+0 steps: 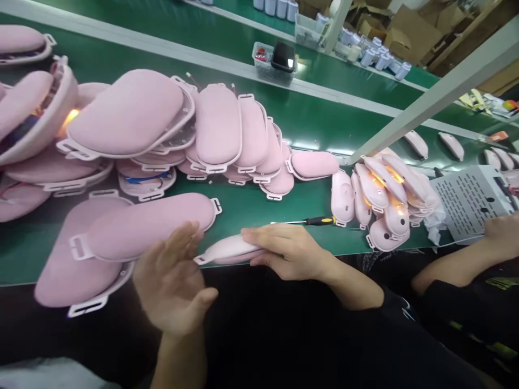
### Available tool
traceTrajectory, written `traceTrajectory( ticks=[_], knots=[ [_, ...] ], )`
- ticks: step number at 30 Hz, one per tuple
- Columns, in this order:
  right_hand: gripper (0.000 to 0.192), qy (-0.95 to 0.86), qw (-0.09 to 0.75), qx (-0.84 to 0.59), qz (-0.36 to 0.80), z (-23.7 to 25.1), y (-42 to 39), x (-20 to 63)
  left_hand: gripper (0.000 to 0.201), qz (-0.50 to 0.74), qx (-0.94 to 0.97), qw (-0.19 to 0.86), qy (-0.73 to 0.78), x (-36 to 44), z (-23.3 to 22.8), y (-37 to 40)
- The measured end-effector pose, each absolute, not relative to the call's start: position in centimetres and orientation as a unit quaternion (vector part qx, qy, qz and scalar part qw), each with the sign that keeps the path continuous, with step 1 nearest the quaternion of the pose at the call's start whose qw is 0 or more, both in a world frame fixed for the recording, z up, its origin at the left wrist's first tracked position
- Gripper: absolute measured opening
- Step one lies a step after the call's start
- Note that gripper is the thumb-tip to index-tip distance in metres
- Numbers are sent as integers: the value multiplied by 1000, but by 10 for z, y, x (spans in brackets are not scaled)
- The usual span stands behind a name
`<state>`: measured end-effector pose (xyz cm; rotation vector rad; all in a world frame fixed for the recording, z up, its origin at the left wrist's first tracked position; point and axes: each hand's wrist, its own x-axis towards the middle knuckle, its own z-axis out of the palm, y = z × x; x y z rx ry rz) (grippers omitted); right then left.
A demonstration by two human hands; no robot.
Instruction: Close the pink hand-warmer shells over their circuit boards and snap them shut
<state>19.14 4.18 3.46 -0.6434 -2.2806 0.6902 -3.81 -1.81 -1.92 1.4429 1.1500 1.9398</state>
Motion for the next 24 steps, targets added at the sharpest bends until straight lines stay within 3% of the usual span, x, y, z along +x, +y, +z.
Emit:
traceTrajectory(
  ticks=[1, 4, 7, 12, 15, 19, 24],
  knots=[
    [35, -882, 322, -240, 248, 30, 38, 187, 71, 669, 564, 204, 439, -45, -17, -23],
    [36, -899, 297, -254, 198, 21, 30, 169, 27, 574, 633, 123, 504, -51, -17, -34],
    [35, -920, 254, -255, 154, 19, 32, 148, 14, 610, 579, 70, 536, -46, -28, -39],
    [23, -937, 248, -217, 120, 37, 31, 160, 11, 585, 610, 79, 528, -55, -21, -48],
    [37, -907, 284, -287, 120, 26, 28, 192, 16, 531, 666, 34, 522, -54, 3, -47],
    [44, -893, 360, -245, 115, -9, 30, 211, 26, 455, 745, -28, 487, -24, 11, -33],
    [50, -862, 428, -237, 128, -7, 25, 194, 28, 469, 764, -26, 442, -10, 5, -29]
  ],
)
